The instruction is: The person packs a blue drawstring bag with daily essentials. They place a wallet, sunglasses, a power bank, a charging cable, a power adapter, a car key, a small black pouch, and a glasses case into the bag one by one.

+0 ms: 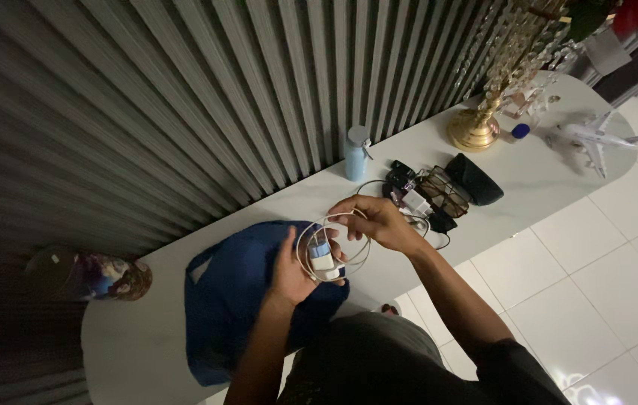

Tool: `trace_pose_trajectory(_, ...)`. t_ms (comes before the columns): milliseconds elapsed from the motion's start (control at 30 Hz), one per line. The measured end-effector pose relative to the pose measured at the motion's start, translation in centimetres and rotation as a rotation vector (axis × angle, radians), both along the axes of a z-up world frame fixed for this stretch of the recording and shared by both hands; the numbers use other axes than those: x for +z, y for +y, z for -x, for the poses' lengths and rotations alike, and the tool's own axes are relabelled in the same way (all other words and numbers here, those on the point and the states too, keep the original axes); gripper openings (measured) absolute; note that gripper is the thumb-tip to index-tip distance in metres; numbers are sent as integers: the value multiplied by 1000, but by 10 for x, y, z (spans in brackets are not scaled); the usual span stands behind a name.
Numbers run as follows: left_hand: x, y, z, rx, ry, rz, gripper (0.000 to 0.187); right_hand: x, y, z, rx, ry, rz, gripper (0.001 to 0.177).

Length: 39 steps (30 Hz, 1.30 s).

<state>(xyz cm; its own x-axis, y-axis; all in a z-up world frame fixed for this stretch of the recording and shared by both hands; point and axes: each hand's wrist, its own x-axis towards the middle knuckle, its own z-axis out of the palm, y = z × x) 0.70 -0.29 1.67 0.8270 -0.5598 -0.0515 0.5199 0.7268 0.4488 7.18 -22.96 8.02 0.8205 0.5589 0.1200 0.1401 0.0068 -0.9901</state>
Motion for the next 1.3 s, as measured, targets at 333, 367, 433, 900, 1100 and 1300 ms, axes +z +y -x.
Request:
trace_pose_trajectory(333, -9, -5, -1, 244, 89, -161, 78, -22, 25, 3, -146, 203, -164, 74)
trace_pose_trajectory(367, -9, -5, -1, 267, 103, -166, 85, -29, 27, 5, -163, 241, -235, 77)
trace_pose_trajectory(433, -10, -6, 0, 310, 60, -224, 82, -44, 32, 10, -198, 321, -378, 84)
trace_pose_trajectory(900, -58, -43, -6, 594, -14, -366, 47, -70, 60, 65, -201, 668, -504, 78)
trace_pose_trajectory(1100, -39, -48, 2, 683, -169, -886, 52, -71, 57, 70, -190, 605, -471, 70)
trace_pose_trajectory(1300, -51, -38, 10, 518, -126, -743, 60, -83, 49, 71, -244, 556, -353, 50)
